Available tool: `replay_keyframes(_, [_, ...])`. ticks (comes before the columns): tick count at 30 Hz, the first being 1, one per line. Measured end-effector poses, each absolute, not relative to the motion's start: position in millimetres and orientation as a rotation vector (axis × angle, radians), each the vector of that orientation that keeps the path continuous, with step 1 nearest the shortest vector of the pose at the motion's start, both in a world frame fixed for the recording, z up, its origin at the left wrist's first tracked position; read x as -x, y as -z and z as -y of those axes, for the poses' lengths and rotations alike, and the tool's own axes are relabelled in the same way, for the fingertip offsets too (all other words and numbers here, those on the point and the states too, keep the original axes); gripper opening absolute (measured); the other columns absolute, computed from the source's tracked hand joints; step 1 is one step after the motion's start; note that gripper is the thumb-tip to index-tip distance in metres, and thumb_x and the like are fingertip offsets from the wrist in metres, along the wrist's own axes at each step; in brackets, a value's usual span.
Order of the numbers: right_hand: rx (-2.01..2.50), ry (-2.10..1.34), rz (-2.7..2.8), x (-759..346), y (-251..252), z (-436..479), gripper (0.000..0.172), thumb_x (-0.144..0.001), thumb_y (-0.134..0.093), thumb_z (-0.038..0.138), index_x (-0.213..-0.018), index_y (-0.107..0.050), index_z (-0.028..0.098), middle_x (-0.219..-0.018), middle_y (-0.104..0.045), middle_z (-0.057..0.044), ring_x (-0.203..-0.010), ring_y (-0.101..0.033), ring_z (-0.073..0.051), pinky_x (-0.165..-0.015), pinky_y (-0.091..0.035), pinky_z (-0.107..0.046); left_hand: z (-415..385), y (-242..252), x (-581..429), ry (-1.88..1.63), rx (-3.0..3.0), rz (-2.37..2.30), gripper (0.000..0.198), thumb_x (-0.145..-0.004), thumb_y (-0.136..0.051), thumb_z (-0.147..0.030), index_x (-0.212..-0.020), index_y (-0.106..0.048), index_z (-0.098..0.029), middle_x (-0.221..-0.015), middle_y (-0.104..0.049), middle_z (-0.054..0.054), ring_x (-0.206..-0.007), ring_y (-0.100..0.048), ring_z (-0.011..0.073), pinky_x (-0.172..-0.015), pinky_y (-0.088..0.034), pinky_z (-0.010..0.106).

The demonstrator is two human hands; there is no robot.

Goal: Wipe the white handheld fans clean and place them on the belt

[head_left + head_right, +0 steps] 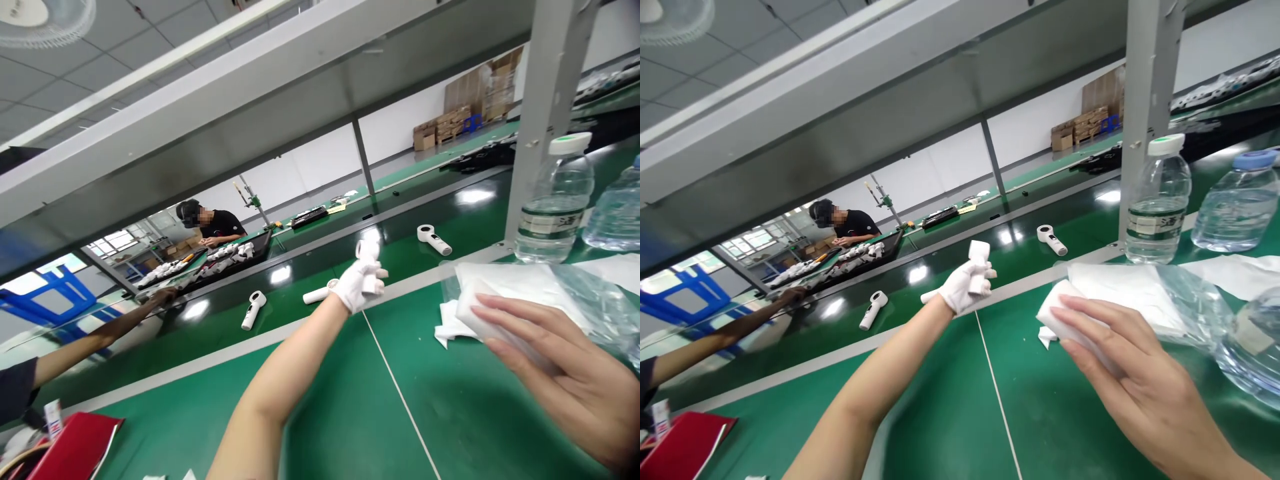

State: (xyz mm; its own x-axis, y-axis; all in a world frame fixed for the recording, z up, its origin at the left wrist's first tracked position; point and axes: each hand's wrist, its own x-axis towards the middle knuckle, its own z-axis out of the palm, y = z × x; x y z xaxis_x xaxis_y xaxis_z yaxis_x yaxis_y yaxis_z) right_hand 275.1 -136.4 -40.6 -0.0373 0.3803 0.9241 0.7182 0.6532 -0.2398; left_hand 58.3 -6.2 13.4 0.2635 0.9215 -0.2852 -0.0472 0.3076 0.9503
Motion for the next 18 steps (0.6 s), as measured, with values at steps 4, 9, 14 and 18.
replay_keyframes(4, [0.993, 0.205, 1.657, -281, 44, 140, 0.04, -0.086, -0.059, 0.027, -0.125, -0.059, 0.033, -0.127, -0.06, 0.003, -0.114, -0.06, -0.017, -0.103, -0.048, -0.028, 82, -7, -65, -0.722, -0.83, -0.726, 0.033, -0.069, -0.061, -0.025, -0.1, -0.054, -0.014, -0.074, -0.047, -0.003, -0.047, -0.041, 0.0044, -0.048, -0.04, 0.02])
replay_keyframes(9, [0.891, 0.348, 1.742, -266, 33, 156, 0.052, -0.083, -0.062, 0.016, -0.131, -0.054, 0.033, -0.126, -0.061, -0.001, -0.114, -0.057, -0.023, -0.101, -0.046, -0.043, 139, 10, -76, -0.703, -0.652, -0.533, 0.03, -0.067, -0.065, -0.018, -0.095, -0.057, -0.012, -0.068, -0.055, -0.002, -0.04, -0.047, 0.0069, -0.043, -0.047, 0.022])
replay_keyframes(14, [0.865, 0.486, 1.923, -260, 32, 165, 0.066, -0.078, -0.066, 0.012, -0.137, -0.047, 0.033, -0.13, -0.06, 0.0, -0.118, -0.054, -0.029, -0.097, -0.048, -0.049, 155, 19, -89, -0.641, -0.855, -0.566, 0.015, -0.069, -0.061, -0.024, -0.067, -0.053, -0.011, -0.049, -0.05, 0.0, -0.034, -0.046, 0.0091, -0.04, -0.046, 0.021])
replay_keyframes(18, [0.964, 0.302, 1.823, -265, 32, 161, 0.052, -0.086, -0.058, 0.015, -0.134, -0.051, 0.032, -0.13, -0.06, 0.0, -0.114, -0.055, -0.025, -0.097, -0.048, -0.047, 157, 18, -90, -0.614, -0.895, -0.6, 0.03, -0.065, -0.064, -0.017, -0.092, -0.052, -0.015, -0.054, -0.053, -0.004, -0.033, -0.045, 0.0091, -0.038, -0.045, 0.021])
